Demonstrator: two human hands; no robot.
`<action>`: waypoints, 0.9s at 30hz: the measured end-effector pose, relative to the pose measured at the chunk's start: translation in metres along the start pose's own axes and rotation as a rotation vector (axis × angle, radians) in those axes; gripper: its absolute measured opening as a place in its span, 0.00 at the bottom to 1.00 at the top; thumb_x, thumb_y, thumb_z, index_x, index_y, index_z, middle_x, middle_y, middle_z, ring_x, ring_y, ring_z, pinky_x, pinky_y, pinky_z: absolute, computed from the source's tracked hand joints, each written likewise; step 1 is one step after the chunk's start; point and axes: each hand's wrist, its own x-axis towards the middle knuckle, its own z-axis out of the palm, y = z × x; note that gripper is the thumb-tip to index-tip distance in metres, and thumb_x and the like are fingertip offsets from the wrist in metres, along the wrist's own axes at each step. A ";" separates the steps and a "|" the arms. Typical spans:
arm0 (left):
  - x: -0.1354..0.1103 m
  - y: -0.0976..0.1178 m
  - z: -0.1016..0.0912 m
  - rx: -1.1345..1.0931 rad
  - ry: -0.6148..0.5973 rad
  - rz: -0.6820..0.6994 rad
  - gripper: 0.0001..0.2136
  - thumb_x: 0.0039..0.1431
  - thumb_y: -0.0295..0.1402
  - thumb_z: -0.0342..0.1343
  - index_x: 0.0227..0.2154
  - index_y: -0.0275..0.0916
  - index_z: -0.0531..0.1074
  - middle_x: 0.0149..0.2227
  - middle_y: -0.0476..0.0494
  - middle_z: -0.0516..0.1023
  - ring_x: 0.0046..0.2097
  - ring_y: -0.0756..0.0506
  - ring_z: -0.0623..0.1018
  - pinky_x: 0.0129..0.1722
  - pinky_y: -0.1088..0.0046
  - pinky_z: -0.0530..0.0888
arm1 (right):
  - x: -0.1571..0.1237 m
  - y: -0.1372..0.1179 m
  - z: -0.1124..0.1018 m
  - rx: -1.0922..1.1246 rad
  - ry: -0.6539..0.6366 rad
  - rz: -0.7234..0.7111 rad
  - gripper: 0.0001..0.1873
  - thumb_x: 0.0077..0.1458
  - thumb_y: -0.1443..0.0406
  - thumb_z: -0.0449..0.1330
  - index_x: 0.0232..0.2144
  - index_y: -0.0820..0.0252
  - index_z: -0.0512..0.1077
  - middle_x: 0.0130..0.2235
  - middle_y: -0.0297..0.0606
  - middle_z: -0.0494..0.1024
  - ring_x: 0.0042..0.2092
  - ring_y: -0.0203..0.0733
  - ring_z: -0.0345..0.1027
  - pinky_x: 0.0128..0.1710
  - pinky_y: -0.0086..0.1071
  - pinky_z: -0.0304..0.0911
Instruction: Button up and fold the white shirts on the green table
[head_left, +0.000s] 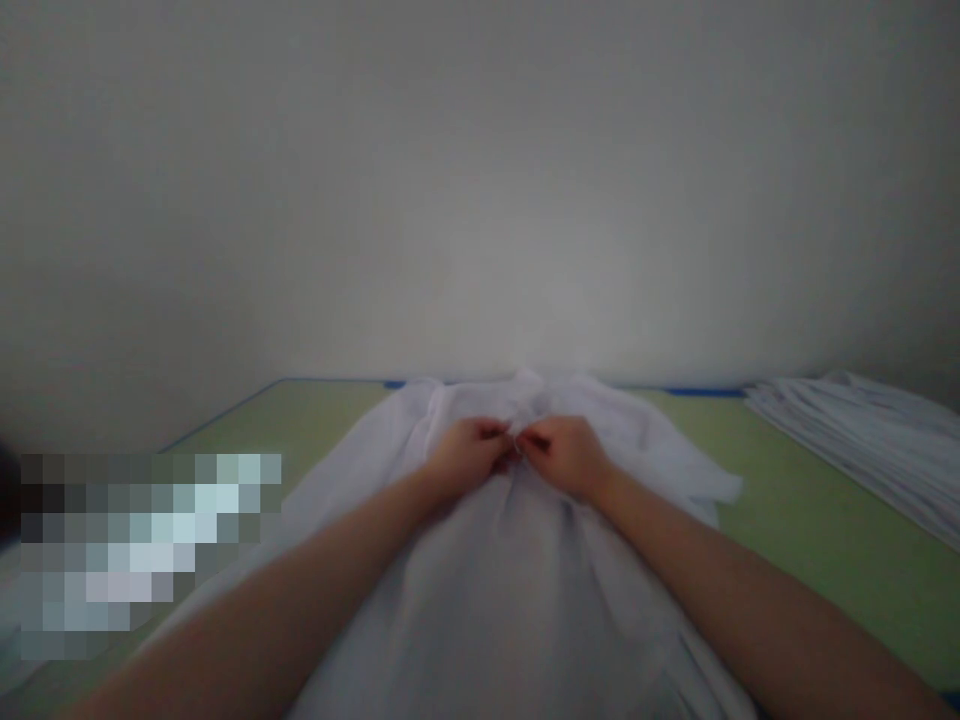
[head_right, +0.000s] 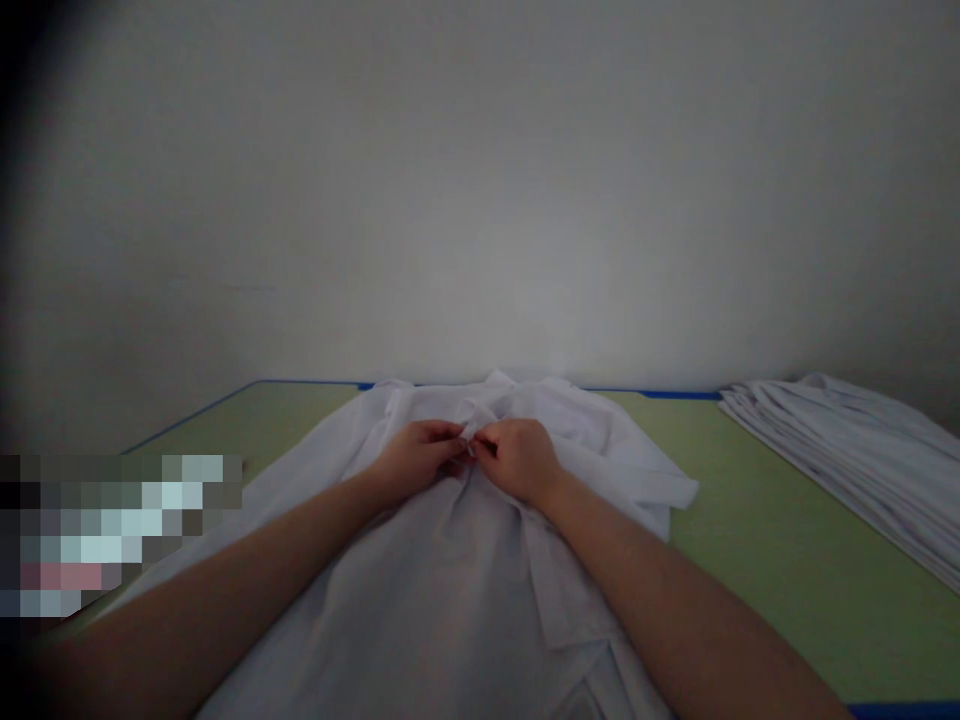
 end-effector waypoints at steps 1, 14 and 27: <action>-0.001 0.001 0.001 -0.016 0.000 0.000 0.13 0.50 0.39 0.55 0.32 0.35 0.76 0.27 0.43 0.77 0.27 0.50 0.73 0.26 0.75 0.68 | 0.000 -0.001 0.000 -0.034 0.010 -0.006 0.12 0.54 0.62 0.54 0.23 0.60 0.73 0.24 0.36 0.74 0.27 0.36 0.63 0.28 0.29 0.47; -0.002 0.002 0.013 -0.377 0.043 -0.160 0.08 0.48 0.35 0.57 0.24 0.34 0.72 0.24 0.45 0.73 0.26 0.51 0.71 0.28 0.75 0.67 | 0.001 -0.002 0.003 -0.248 0.104 -0.329 0.13 0.55 0.63 0.53 0.21 0.61 0.68 0.23 0.36 0.71 0.27 0.36 0.60 0.29 0.32 0.46; -0.007 0.015 0.008 -0.593 -0.145 -0.122 0.09 0.48 0.35 0.60 0.26 0.31 0.72 0.25 0.46 0.72 0.27 0.52 0.71 0.30 0.74 0.67 | -0.001 -0.008 -0.003 0.111 0.208 -0.171 0.09 0.53 0.65 0.53 0.23 0.62 0.67 0.23 0.34 0.69 0.28 0.34 0.59 0.31 0.29 0.52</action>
